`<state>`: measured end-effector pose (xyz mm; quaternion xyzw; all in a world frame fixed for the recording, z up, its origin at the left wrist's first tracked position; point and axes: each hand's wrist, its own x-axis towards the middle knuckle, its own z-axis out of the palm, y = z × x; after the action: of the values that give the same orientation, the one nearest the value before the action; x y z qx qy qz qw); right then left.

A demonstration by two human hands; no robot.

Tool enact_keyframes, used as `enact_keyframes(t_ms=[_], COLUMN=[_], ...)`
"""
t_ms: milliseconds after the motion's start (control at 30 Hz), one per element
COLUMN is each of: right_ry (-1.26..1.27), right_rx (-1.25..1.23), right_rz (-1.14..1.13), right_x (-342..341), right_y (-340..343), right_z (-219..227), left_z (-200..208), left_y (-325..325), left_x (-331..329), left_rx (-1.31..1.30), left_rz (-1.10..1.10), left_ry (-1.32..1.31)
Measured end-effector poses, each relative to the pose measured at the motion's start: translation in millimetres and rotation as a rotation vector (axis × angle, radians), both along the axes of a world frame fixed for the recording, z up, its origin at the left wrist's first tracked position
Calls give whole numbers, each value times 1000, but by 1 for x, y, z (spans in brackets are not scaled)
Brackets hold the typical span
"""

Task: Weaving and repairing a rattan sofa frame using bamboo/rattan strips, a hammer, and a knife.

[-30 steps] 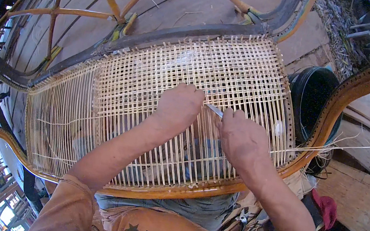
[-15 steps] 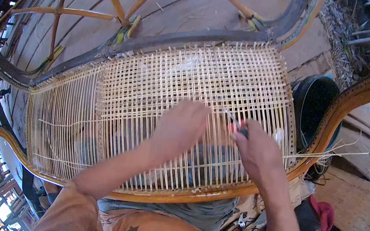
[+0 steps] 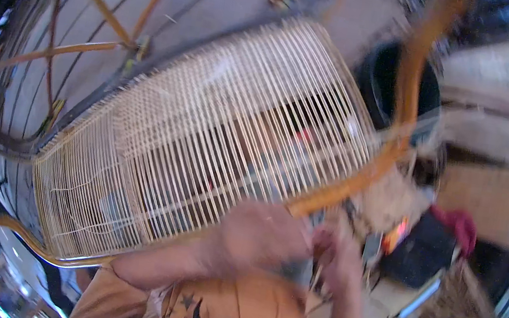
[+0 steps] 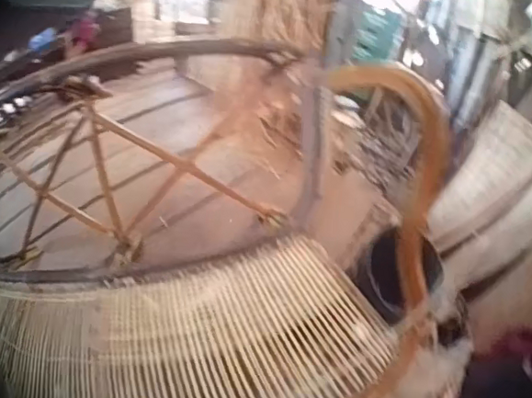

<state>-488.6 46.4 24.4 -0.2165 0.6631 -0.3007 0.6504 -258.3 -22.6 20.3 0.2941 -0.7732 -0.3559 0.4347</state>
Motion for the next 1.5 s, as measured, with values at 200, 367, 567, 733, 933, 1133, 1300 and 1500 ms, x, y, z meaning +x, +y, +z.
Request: enact_keyframes(t_ms=[200, 367, 567, 733, 933, 1133, 1300, 1500], right_ry=[854, 993, 948, 576, 557, 737, 660, 669], right_rx=[37, 71, -381, -280, -174, -250, -320, -334], right_rz=[365, 609, 201, 249, 1000, 1472, 1598, 1688], right_x=[-76, -59, -54, -61, 2, 42, 56, 71], right_y=[52, 121, 105, -41, -177, -228, -243, -251], right_z=[-62, -101, -96, 14, 58, 37, 24, 14], left_z=[2, -7, -12, -32, -51, -67, -69, -71], left_y=[-42, -58, -88, -110, -125, -134, -134, -131], left_x=[67, 78, 74, 71, 73, 75, 79, 84], left_rx=[516, 512, 613, 765, 919, 1052, 1043, 1041], left_rz=[642, 716, 626, 504, 474, 395, 369, 412], left_ry=[484, 538, 556, 614, 540, 501, 548, 488])
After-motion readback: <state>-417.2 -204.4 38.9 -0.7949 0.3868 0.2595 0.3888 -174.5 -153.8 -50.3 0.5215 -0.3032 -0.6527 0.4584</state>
